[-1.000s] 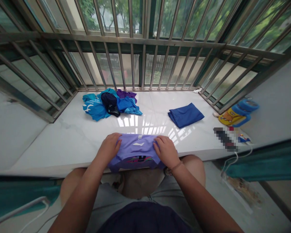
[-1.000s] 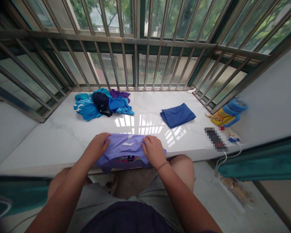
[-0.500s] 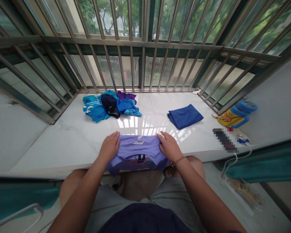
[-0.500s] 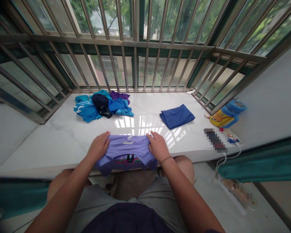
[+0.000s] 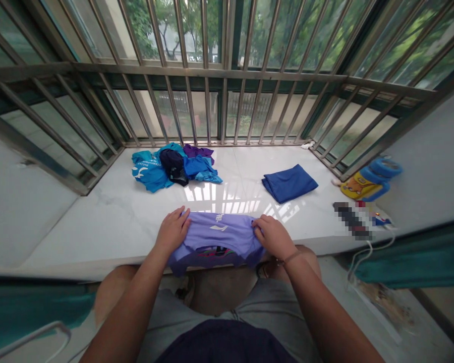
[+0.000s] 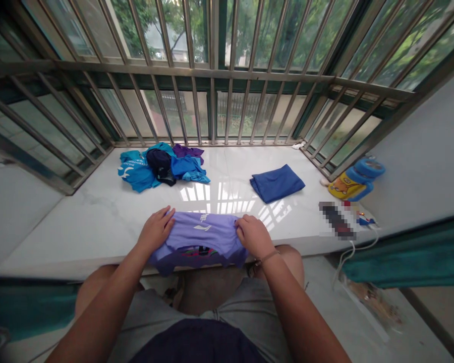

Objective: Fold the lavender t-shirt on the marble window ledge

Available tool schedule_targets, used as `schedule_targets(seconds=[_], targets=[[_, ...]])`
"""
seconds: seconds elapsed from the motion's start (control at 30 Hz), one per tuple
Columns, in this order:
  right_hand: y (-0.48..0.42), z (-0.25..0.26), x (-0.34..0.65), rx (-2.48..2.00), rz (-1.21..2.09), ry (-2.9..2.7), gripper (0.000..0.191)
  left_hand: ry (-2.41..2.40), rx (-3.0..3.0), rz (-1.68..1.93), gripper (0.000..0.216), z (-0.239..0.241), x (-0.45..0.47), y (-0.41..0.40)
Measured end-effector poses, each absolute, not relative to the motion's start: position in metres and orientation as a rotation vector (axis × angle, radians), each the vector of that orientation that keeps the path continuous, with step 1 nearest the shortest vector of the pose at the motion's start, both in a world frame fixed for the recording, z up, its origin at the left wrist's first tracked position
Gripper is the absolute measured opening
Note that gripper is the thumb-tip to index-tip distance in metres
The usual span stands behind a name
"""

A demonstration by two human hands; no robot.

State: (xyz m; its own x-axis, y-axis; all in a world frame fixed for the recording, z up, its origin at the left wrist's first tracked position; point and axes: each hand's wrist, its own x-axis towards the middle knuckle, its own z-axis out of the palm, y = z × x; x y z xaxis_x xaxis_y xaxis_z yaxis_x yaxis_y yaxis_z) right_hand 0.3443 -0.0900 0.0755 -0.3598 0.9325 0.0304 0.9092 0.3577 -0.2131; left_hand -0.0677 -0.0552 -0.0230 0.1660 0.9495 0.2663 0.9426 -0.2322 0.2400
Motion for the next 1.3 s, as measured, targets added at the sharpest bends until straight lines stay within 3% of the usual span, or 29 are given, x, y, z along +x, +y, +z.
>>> schedule_targets(seconds=[0.2, 0.33, 0.47, 0.7, 0.83, 0.93, 1.03, 1.13, 1.23, 1.3], targets=[[-0.076, 0.072, 0.317, -1.998, 0.144, -2.357, 0.040, 1.861, 2.269, 0.783, 0.053, -0.025, -0.076, -0.051], [-0.056, 0.061, 0.319, -1.991, 0.304, -2.313, 0.019, 1.896, 2.143, 0.983, 0.040, -0.022, -0.079, -0.052], [-0.043, 0.056, 0.321, -1.935, 0.314, -2.144, 0.018, 1.905, 2.148, 1.021, 0.028, -0.020, -0.074, -0.057], [-0.045, 0.050, 0.315, -1.904, 0.377, -2.101, 0.020, 1.934, 2.142, 0.979, 0.026, -0.018, -0.072, -0.059], [-0.049, 0.051, 0.317, -2.003, 0.204, -2.202, 0.027, 1.969, 2.114, 0.913, 0.020, -0.018, -0.073, -0.057], [-0.046, 0.059, 0.319, -2.040, 0.182, -2.322, 0.037, 1.986, 2.107, 0.861, 0.036, -0.011, -0.075, -0.050], [-0.035, 0.068, 0.321, -2.036, 0.331, -2.464, 0.043, 2.000, 2.129, 0.578, 0.044, 0.007, -0.078, -0.036], [-0.016, 0.076, 0.322, -2.042, 0.430, -2.531, 0.033, 1.865, 2.150, 0.245, 0.033, 0.027, -0.083, -0.015], [0.004, 0.086, 0.320, -2.098, 0.445, -2.524, 0.023, 1.765, 2.146, 0.140, 0.019, 0.043, -0.086, 0.012], [0.018, 0.096, 0.317, -2.133, 0.385, -2.462, 0.024, 1.757, 2.140, 0.119, 0.021, 0.054, -0.086, 0.032]])
